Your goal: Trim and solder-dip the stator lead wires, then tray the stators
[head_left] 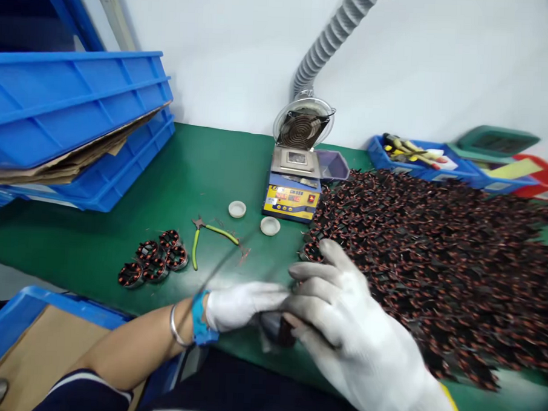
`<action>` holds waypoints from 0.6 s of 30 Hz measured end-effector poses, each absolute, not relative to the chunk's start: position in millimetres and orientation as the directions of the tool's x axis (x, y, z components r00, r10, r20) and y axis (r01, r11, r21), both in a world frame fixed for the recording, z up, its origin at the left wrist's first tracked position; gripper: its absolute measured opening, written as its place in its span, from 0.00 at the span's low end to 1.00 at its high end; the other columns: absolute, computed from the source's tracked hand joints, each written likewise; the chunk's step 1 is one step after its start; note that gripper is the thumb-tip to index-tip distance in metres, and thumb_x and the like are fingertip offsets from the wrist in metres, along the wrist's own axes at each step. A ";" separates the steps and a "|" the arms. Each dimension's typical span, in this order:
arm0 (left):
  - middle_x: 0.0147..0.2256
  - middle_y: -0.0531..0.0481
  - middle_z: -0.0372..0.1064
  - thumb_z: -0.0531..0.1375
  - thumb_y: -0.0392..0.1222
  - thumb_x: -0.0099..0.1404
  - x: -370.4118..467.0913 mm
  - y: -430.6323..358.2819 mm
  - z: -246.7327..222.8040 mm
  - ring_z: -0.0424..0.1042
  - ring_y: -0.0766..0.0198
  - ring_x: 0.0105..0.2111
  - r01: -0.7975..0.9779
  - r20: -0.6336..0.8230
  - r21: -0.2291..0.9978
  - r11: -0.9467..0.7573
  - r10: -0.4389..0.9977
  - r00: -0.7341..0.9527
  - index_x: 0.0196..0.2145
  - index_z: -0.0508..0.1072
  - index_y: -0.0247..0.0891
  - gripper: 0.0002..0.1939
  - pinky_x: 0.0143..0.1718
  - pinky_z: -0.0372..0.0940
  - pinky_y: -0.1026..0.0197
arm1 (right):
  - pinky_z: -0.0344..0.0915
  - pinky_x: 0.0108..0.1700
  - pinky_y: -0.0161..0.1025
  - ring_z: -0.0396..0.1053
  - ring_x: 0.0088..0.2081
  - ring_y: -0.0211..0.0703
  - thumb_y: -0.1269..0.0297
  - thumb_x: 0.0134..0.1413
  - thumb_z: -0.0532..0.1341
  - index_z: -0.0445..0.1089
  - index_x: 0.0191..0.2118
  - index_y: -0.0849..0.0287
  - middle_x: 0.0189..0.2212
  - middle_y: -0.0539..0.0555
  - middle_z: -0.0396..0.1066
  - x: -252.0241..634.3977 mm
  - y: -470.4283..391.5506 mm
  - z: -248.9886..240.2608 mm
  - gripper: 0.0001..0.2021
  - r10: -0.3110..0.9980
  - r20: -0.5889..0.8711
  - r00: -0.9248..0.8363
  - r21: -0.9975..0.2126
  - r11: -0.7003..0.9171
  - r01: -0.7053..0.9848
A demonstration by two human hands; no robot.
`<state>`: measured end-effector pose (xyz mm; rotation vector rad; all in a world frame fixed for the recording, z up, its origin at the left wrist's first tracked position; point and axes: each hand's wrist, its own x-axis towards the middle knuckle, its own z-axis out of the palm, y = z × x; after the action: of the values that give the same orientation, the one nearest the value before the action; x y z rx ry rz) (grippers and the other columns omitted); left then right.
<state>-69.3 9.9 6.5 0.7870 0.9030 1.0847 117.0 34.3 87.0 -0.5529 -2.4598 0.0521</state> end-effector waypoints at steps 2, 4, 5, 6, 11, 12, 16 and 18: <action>0.19 0.55 0.61 0.69 0.58 0.57 -72.2 15.3 6.1 0.66 0.66 0.23 -0.466 -0.194 0.856 0.223 0.975 0.112 0.18 0.59 0.40 0.28 0.29 0.66 0.62 | 0.44 0.73 0.59 0.74 0.46 0.45 0.73 0.62 0.57 0.70 0.36 0.56 0.30 0.48 0.75 117.4 33.9 97.2 0.06 0.370 0.556 -0.744 -0.060 0.911 0.408; 0.18 0.57 0.54 0.64 0.64 0.60 -73.7 24.6 4.2 0.60 0.70 0.20 -0.549 -0.205 0.818 0.173 0.979 0.003 0.17 0.52 0.40 0.33 0.26 0.62 0.65 | 0.38 0.74 0.58 0.74 0.46 0.45 0.74 0.61 0.57 0.70 0.37 0.57 0.29 0.48 0.75 116.8 34.7 106.5 0.07 0.344 0.561 -0.753 -0.013 0.913 0.408; 0.18 0.57 0.53 0.62 0.67 0.60 -73.3 28.4 2.8 0.58 0.70 0.19 -0.576 -0.244 0.792 0.203 0.970 0.007 0.17 0.52 0.40 0.33 0.24 0.60 0.65 | 0.39 0.74 0.57 0.74 0.47 0.45 0.74 0.61 0.57 0.70 0.38 0.57 0.30 0.48 0.75 116.3 35.4 109.8 0.07 0.333 0.566 -0.754 -0.011 0.918 0.397; 0.18 0.56 0.54 0.60 0.70 0.60 -72.0 30.5 1.5 0.58 0.70 0.18 -0.586 -0.291 0.759 0.282 0.953 0.080 0.18 0.54 0.40 0.33 0.23 0.59 0.65 | 0.41 0.74 0.56 0.74 0.47 0.44 0.74 0.61 0.58 0.70 0.39 0.57 0.31 0.49 0.76 116.1 36.1 111.7 0.06 0.329 0.569 -0.754 -0.020 0.922 0.386; 0.25 0.49 0.70 0.58 0.77 0.56 -59.2 14.5 1.9 0.67 0.64 0.20 -0.329 -0.271 0.734 0.594 0.701 0.660 0.36 0.74 0.35 0.37 0.27 0.67 0.58 | 0.48 0.72 0.59 0.74 0.48 0.45 0.74 0.59 0.59 0.70 0.41 0.56 0.31 0.48 0.75 121.1 36.0 101.1 0.07 0.374 0.568 -0.733 -0.094 0.914 0.394; 0.27 0.49 0.71 0.63 0.73 0.55 -57.3 9.4 3.3 0.68 0.64 0.21 -0.318 -0.247 0.787 0.528 0.743 0.622 0.40 0.74 0.36 0.35 0.29 0.68 0.58 | 0.48 0.72 0.60 0.74 0.47 0.45 0.75 0.58 0.60 0.70 0.41 0.56 0.31 0.49 0.75 123.7 34.9 96.3 0.08 0.393 0.581 -0.713 -0.110 0.906 0.409; 0.42 0.44 0.75 0.72 0.53 0.56 -56.8 1.5 4.2 0.77 0.56 0.38 0.030 0.304 0.952 -0.304 0.953 0.000 0.50 0.68 0.40 0.30 0.40 0.73 0.56 | 0.61 0.66 0.58 0.76 0.47 0.46 0.72 0.58 0.62 0.72 0.34 0.56 0.34 0.52 0.77 133.8 29.1 71.2 0.04 0.620 0.623 -0.477 -0.481 0.785 0.391; 0.50 0.40 0.72 0.73 0.49 0.56 -60.7 5.3 0.9 0.76 0.51 0.48 0.334 0.688 0.708 -0.623 0.714 -0.127 0.54 0.65 0.43 0.32 0.46 0.74 0.53 | 0.73 0.56 0.52 0.78 0.46 0.47 0.64 0.61 0.63 0.71 0.31 0.56 0.35 0.54 0.79 134.5 25.3 54.8 0.07 0.854 0.480 -0.198 -0.834 0.515 0.200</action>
<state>-60.7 5.3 0.9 1.8468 1.1701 1.8110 134.5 25.3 54.8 -0.9006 -1.6963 0.7709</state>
